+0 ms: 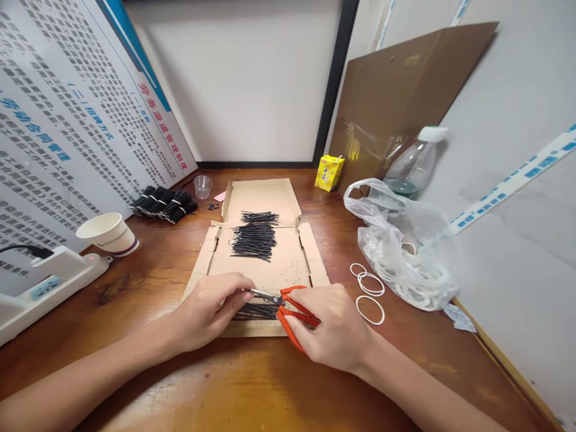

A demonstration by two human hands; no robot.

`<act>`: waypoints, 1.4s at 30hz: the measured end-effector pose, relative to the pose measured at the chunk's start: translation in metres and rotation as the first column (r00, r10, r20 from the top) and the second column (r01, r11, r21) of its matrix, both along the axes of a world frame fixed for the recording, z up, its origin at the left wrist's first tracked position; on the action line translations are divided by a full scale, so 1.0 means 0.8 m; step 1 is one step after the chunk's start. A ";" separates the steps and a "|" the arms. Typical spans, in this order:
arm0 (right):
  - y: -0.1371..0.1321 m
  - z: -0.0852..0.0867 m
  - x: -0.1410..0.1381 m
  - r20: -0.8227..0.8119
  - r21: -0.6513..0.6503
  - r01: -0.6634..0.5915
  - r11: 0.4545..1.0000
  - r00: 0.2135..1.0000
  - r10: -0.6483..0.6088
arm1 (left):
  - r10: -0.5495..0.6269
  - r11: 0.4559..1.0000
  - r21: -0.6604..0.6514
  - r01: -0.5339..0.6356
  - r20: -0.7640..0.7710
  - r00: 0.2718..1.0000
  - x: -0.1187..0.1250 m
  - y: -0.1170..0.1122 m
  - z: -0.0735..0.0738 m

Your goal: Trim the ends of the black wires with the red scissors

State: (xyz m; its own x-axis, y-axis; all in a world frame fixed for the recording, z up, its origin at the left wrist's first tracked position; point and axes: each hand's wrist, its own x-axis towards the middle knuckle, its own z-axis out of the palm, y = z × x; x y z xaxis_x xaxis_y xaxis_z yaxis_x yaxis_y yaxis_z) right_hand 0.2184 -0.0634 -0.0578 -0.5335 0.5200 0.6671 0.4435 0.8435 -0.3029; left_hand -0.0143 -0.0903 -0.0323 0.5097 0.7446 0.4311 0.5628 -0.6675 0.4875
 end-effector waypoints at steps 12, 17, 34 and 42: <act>-0.002 0.002 0.000 0.013 0.029 0.021 0.999 1.000 -0.022 | 0.008 1.000 -0.013 -0.008 -0.005 1.000 0.000 0.000 -0.001; -0.001 0.003 0.000 -0.020 0.050 0.034 0.998 0.999 -0.033 | 0.007 1.000 -0.030 -0.008 -0.007 1.000 0.000 0.000 -0.001; 0.004 0.008 0.000 -0.042 0.063 0.056 0.996 0.998 -0.053 | 0.044 0.998 0.038 -0.043 -0.036 0.998 -0.004 0.010 -0.006; 0.014 0.007 0.003 -0.108 0.103 0.096 0.990 0.991 -0.085 | 0.283 0.953 0.215 -0.212 -0.391 0.876 -0.007 0.084 -0.012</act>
State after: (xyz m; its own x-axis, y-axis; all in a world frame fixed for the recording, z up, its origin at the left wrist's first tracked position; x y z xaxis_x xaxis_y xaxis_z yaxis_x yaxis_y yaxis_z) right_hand 0.2209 -0.0520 -0.0519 -0.4134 0.4854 0.7704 0.4905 0.8315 -0.2607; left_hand -0.0198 -0.0234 -0.0416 0.4752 0.8088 0.3466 0.8460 -0.5282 0.0729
